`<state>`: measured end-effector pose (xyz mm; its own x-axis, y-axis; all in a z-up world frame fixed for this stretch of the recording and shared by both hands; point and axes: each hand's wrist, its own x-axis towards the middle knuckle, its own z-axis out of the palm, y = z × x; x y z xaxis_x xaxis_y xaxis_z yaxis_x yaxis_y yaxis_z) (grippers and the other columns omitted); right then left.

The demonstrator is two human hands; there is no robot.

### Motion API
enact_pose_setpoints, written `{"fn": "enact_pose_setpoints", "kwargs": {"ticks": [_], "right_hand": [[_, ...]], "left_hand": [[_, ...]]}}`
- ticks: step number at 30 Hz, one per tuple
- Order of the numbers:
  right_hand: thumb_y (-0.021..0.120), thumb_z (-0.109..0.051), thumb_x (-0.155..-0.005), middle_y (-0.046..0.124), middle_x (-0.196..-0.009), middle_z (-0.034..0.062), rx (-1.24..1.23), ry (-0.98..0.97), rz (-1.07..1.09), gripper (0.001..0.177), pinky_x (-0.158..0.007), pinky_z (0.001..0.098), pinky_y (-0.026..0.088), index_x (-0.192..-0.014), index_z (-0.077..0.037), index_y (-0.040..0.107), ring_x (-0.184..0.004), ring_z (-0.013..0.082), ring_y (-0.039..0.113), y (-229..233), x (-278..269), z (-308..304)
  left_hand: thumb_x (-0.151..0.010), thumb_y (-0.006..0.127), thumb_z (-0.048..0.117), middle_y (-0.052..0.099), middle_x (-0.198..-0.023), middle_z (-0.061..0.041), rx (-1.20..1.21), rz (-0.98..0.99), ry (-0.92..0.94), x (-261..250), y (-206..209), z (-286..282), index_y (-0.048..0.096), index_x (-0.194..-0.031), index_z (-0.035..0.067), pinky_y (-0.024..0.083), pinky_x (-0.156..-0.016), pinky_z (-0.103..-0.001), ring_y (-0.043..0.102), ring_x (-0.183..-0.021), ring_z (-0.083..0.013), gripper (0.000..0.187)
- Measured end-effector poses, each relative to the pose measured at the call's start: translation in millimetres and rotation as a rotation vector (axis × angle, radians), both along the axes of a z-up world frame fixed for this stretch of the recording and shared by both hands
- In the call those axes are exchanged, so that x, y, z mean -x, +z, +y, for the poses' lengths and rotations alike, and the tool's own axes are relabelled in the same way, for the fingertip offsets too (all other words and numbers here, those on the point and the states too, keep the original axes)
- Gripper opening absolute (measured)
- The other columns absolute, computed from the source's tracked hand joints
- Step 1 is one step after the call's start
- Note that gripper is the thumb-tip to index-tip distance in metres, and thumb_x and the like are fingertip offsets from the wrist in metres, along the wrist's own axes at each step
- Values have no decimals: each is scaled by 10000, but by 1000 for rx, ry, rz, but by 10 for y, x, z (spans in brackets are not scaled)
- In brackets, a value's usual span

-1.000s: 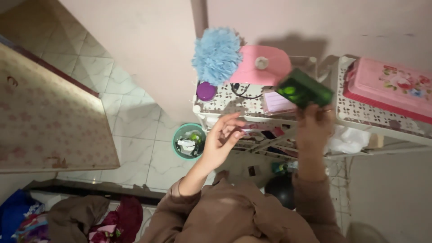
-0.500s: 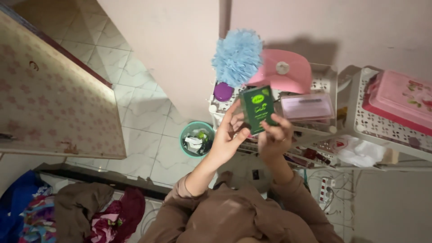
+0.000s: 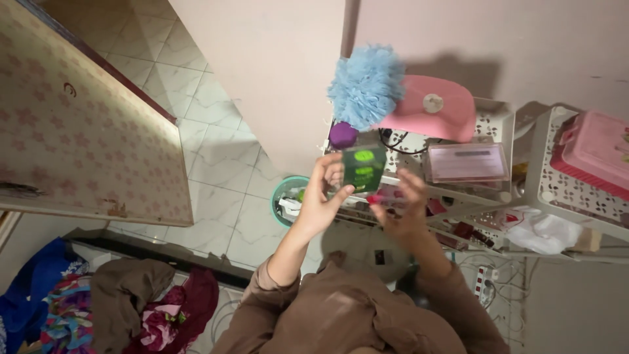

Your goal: Organizing various household and personal care items on a multi-tiered storage shelf in a bedroom.

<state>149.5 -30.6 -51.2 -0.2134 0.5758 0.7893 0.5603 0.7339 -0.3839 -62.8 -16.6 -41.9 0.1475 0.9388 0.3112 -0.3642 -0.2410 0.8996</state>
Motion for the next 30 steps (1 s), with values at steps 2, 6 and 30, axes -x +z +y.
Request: {"fn": "enact_pose_setpoints", "kwargs": {"ticks": [2, 6, 30], "right_hand": [[810, -102, -809, 428, -1461, 185, 60, 36, 30, 892, -1160, 490, 405, -1535, -132, 293, -1383, 340, 443, 72, -96, -34], [761, -104, -917, 448, -1571, 196, 290, 253, 143, 921, -1162, 482, 456, -1633, -122, 181, -1438, 325, 493, 148, -315, -161], [775, -69, -930, 709, -969, 33, 662, -127, 198, 415, -671, 203, 534, -1278, -34, 552, -792, 52, 647, 499, 119, 510]], "left_hand": [[-937, 644, -164, 620, -1268, -106, -46, 99, -2, 7, -27, -26, 391, -1490, 31, 481, -1063, -335, 612, -1205, -205, 638], [-907, 718, -129, 618, -1394, -103, -248, 360, -1, -55, -27, -140, 498, -1400, 68, 465, -1205, -381, 592, -1359, -277, 575], [-961, 669, -67, 563, -1358, -143, -43, 18, 551, 1003, -564, 49, 442, -1439, 46, 523, -968, -314, 608, -1088, -168, 541]]}}
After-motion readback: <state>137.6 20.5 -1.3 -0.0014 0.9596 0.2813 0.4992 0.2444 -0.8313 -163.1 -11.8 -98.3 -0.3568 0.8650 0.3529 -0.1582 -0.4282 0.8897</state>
